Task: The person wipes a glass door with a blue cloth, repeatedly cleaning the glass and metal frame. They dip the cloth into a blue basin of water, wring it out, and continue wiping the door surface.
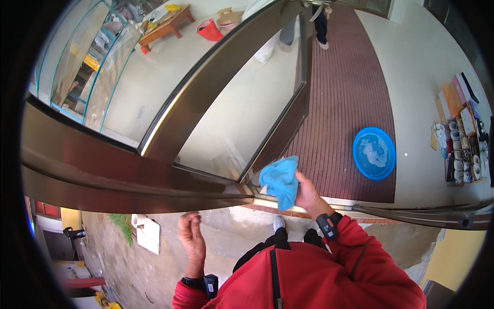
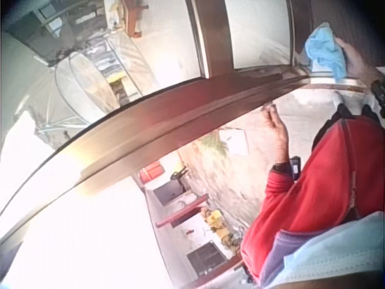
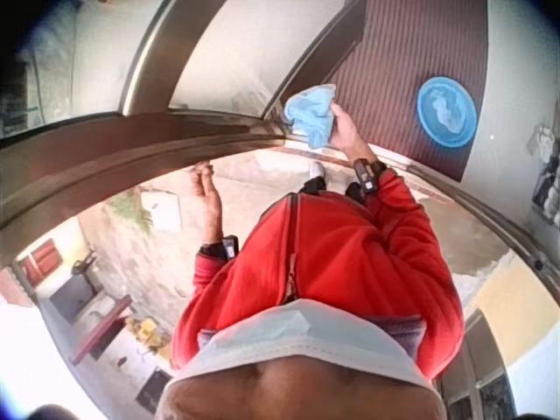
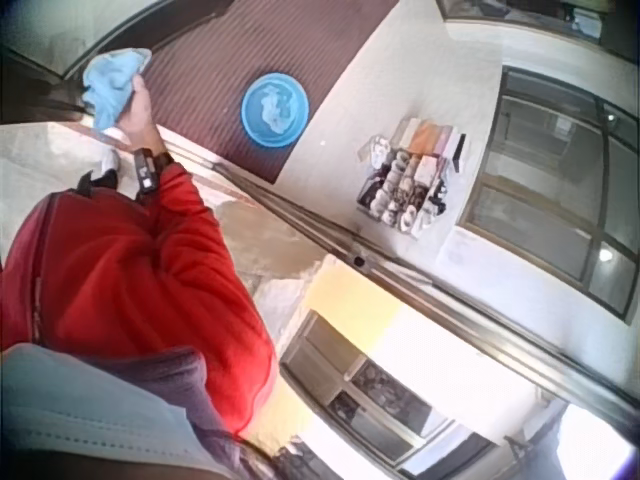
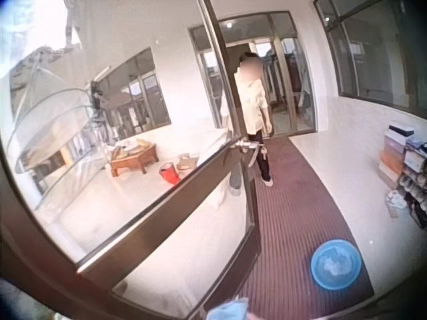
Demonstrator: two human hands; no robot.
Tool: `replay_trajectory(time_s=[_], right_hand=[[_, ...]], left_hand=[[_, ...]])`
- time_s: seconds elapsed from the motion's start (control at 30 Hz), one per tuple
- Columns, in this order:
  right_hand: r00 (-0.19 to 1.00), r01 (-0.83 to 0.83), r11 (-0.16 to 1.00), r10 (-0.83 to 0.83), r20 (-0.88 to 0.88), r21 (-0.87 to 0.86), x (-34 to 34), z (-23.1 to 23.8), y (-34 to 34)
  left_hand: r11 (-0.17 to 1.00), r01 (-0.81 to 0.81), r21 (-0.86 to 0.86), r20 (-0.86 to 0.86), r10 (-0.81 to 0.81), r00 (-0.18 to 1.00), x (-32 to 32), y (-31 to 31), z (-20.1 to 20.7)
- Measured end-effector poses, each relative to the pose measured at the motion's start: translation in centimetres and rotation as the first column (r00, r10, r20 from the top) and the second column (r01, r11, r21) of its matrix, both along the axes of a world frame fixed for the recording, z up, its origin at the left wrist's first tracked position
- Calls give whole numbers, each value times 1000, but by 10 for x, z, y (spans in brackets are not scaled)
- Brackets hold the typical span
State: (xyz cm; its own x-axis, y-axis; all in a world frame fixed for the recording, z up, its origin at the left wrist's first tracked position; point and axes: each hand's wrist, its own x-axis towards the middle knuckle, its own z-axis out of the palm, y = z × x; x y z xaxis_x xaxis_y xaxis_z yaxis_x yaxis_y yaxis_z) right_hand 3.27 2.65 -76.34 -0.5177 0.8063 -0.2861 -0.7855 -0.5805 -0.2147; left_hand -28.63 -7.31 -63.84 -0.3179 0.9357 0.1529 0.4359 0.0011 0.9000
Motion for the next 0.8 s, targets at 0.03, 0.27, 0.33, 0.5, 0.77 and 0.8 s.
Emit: replay_trajectory(time_s=[0.03, 0.27, 0.33, 0.5, 0.77, 0.8], right_hand=[[1000, 20, 1000, -20, 8, -4, -1, -2, 10], [904, 316, 879, -393, 168, 357, -6, 97, 121], [781, 399, 672, -606, 152, 624, -6, 157, 166], [274, 251, 254, -944, 183, 934, -45, 263, 234], [26, -322, -38, -999, -32, 946, -162, 219, 125], [156, -327, -173, -979, -127, 929, -174, 215, 107]], left_hand=[[984, -21, 176, -191, 55, 980, -6, -8, 14], [696, -76, 714, -554, 629, 545, -26, 10, 136], [613, -18, 790, -493, 653, 576, -30, 34, 156], [584, -3, 812, -426, 596, 681, -35, 68, 176], [498, 60, 865, -372, 557, 742, -55, 91, 153], [510, 66, 857, -393, 568, 723, -58, 90, 152]])
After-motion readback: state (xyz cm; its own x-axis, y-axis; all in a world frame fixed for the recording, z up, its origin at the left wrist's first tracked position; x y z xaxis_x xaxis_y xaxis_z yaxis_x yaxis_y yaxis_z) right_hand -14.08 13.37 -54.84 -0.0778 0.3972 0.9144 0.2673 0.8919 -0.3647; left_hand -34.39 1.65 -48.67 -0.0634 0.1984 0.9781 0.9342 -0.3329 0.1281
